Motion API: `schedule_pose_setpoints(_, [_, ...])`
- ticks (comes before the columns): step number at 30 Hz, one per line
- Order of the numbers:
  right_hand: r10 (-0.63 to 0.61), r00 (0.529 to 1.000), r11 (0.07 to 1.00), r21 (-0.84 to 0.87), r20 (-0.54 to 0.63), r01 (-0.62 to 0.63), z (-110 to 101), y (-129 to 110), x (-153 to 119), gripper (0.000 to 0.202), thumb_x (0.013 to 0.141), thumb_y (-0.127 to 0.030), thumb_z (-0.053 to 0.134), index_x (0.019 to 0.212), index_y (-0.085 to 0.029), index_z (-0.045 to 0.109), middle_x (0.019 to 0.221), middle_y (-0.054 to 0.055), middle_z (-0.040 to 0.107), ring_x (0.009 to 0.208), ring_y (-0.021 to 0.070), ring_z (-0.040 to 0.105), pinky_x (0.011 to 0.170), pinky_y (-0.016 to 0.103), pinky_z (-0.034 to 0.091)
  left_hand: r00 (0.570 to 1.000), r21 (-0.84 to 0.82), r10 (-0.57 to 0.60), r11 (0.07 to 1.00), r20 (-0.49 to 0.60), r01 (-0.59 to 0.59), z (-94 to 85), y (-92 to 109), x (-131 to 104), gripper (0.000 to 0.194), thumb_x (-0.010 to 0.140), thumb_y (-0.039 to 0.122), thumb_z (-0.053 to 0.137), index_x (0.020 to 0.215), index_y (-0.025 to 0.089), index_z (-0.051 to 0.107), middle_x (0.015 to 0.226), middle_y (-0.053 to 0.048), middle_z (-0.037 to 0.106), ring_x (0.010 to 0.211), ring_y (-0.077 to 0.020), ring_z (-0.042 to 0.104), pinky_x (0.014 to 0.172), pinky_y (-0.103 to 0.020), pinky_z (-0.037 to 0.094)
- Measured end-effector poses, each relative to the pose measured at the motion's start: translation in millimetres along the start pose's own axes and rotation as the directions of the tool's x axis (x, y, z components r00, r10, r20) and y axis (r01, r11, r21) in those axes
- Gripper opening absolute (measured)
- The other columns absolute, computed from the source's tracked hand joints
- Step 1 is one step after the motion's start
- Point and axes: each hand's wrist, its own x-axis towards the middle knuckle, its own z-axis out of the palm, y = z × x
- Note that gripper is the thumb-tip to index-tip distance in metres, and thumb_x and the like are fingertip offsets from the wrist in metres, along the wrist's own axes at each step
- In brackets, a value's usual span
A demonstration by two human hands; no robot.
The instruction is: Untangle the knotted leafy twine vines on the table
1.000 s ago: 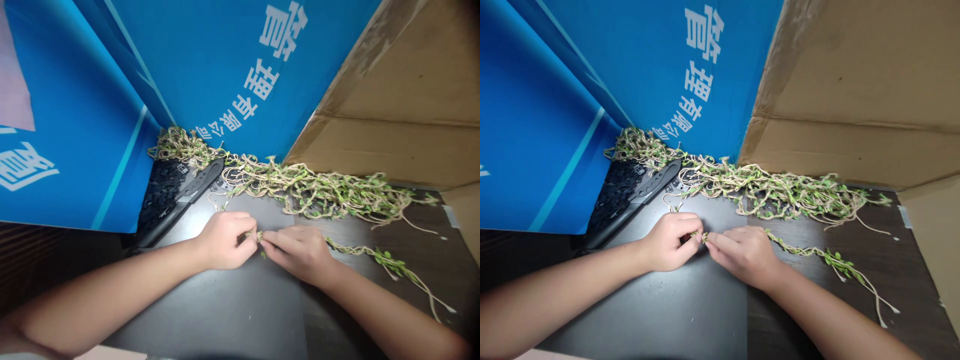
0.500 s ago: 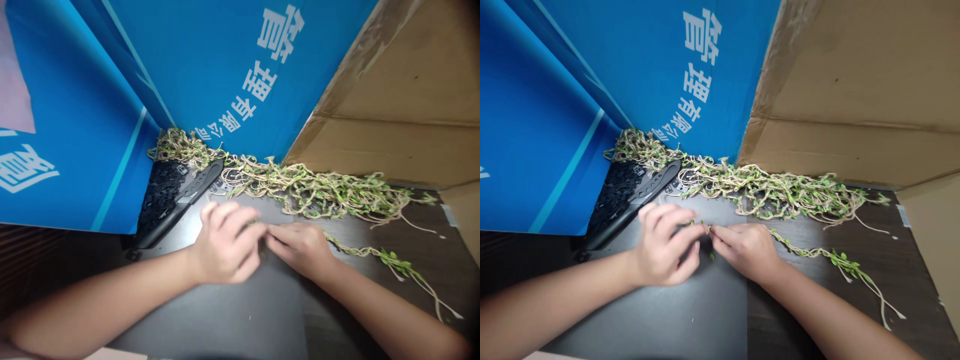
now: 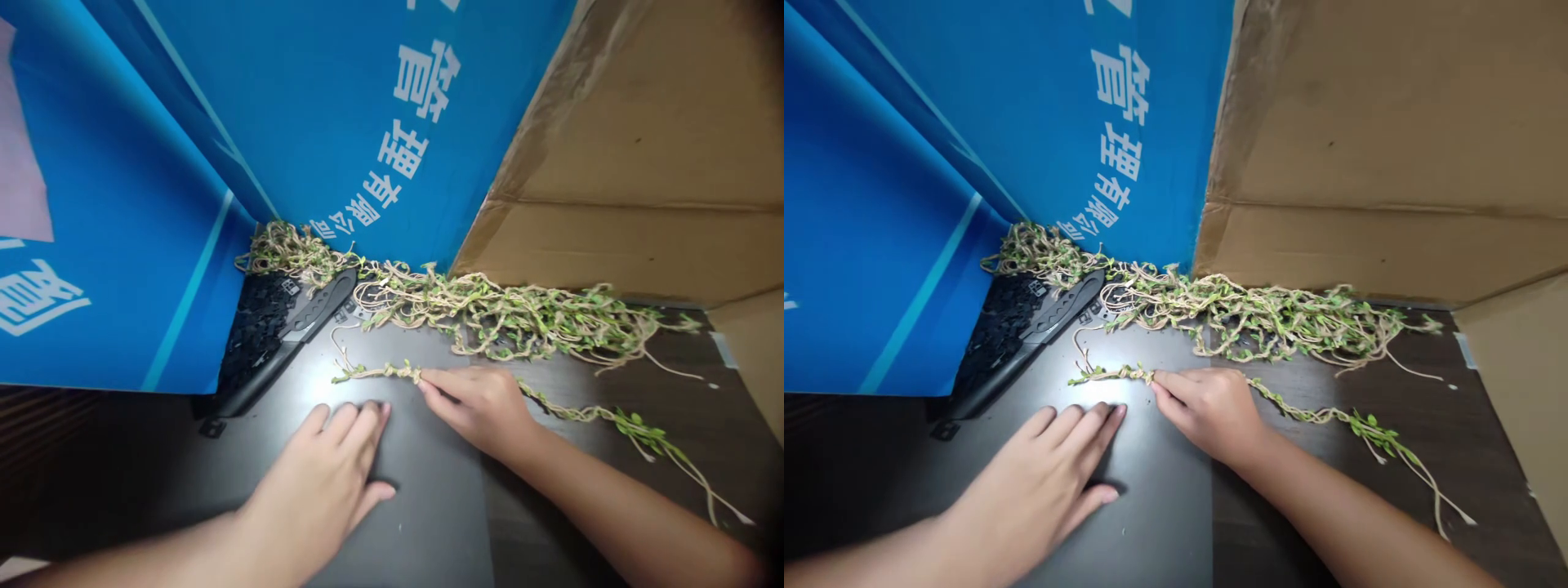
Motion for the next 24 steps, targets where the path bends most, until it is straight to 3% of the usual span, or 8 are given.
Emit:
schedule_pose_setpoints(4, [0.026,1.0,1.0,0.005,-0.017,-0.026,-0.1,-0.3,0.3,0.014,0.098,-0.026,0.062,0.097,-0.026,0.076,0.075,-0.006,0.075,0.059,0.0101,0.067,0.06,0.027,0.038,0.984,0.1,-0.166,0.982,0.061,0.159,5.8,-22.1,-19.6,0.067,0.098,0.059,0.055,0.149,0.016,0.057,0.122,-0.016,0.062,0.093,-0.0286,0.051,0.077,-0.043,0.033])
schedule_pose_setpoints(7, [0.032,0.999,0.999,0.003,-0.044,-0.032,0.7,-0.1,0.9,0.014,0.098,-0.026,0.063,0.096,-0.026,0.076,0.073,-0.006,0.074,0.057,0.0103,0.065,0.06,0.027,0.037,0.949,0.21,-0.313,0.93,0.03,0.3,11.4,-44.3,-25.7,0.071,0.1,0.058,0.05,0.143,0.002,0.059,0.126,-0.022,0.061,0.095,-0.0334,0.052,0.074,-0.044,0.034])
schedule_pose_setpoints(9, [0.027,0.998,1.0,-0.001,-0.059,-0.027,1.4,0.1,1.1,0.013,0.098,-0.025,0.063,0.097,-0.026,0.076,0.075,-0.006,0.075,0.058,0.0102,0.065,0.06,0.027,0.037,0.927,0.244,-0.375,0.897,-0.023,0.369,12.3,-57.5,-25.6,0.068,0.101,0.055,0.048,0.142,0.002,0.059,0.121,-0.022,0.062,0.092,-0.0336,0.053,0.07,-0.042,0.032])
schedule_pose_setpoints(12, [0.016,0.998,1.0,-0.002,-0.067,-0.016,1.6,0.2,1.0,0.013,0.097,-0.025,0.064,0.097,-0.026,0.076,0.076,-0.006,0.075,0.059,0.0104,0.066,0.061,0.027,0.037,0.931,0.146,-0.332,0.924,-0.151,0.353,8.9,-68.1,-20.7,0.055,0.102,0.049,0.051,0.135,0.008,0.063,0.123,-0.018,0.062,0.091,-0.0312,0.054,0.071,-0.042,0.034])
schedule_pose_setpoints(15, [0.01,0.998,1.0,0.002,-0.064,-0.009,1.1,-0.5,1.2,0.013,0.097,-0.024,0.063,0.096,-0.026,0.076,0.074,-0.006,0.074,0.058,0.0105,0.065,0.061,0.028,0.037,0.941,-0.024,-0.22,0.975,-0.256,0.221,5.5,-64.8,-13.0,0.025,0.103,0.032,0.052,0.103,0.013,0.069,0.11,-0.012,0.065,0.085,-0.0254,0.053,0.071,-0.038,0.035])
schedule_pose_setpoints(19, [0.008,0.999,1.0,0.0,-0.049,-0.008,0.8,-1.5,1.9,0.015,0.098,-0.025,0.061,0.094,-0.026,0.075,0.07,-0.006,0.072,0.057,0.0106,0.064,0.059,0.028,0.034,0.937,-0.218,-0.202,0.965,-0.284,0.142,4.8,-55.1,-2.4,0.02,0.103,0.017,0.048,0.086,0.014,0.058,0.091,-0.008,0.062,0.079,-0.0212,0.051,0.071,-0.036,0.036])
schedule_pose_setpoints(21, [0.01,0.999,1.0,0.0,-0.036,-0.01,0.9,-1.7,1.9,0.016,0.099,-0.026,0.06,0.093,-0.026,0.075,0.07,-0.006,0.072,0.057,0.0108,0.063,0.059,0.029,0.033,0.936,-0.213,-0.201,0.967,-0.29,0.141,4.6,-58.5,2.2,0.019,0.104,0.017,0.047,0.087,0.015,0.058,0.089,-0.007,0.062,0.078,-0.0215,0.052,0.069,-0.036,0.035])
schedule_pose_setpoints(24, [0.007,1.0,1.0,0.009,-0.019,-0.007,1.2,-1.6,1.5,0.016,0.099,-0.026,0.06,0.092,-0.025,0.075,0.069,-0.006,0.07,0.057,0.0111,0.064,0.059,0.029,0.034,0.93,-0.012,-0.192,0.98,-0.312,0.198,4.4,-75.5,7.5,0.023,0.103,0.023,0.051,0.083,0.017,0.06,0.078,-0.006,0.061,0.073,-0.0242,0.051,0.067,-0.039,0.033])
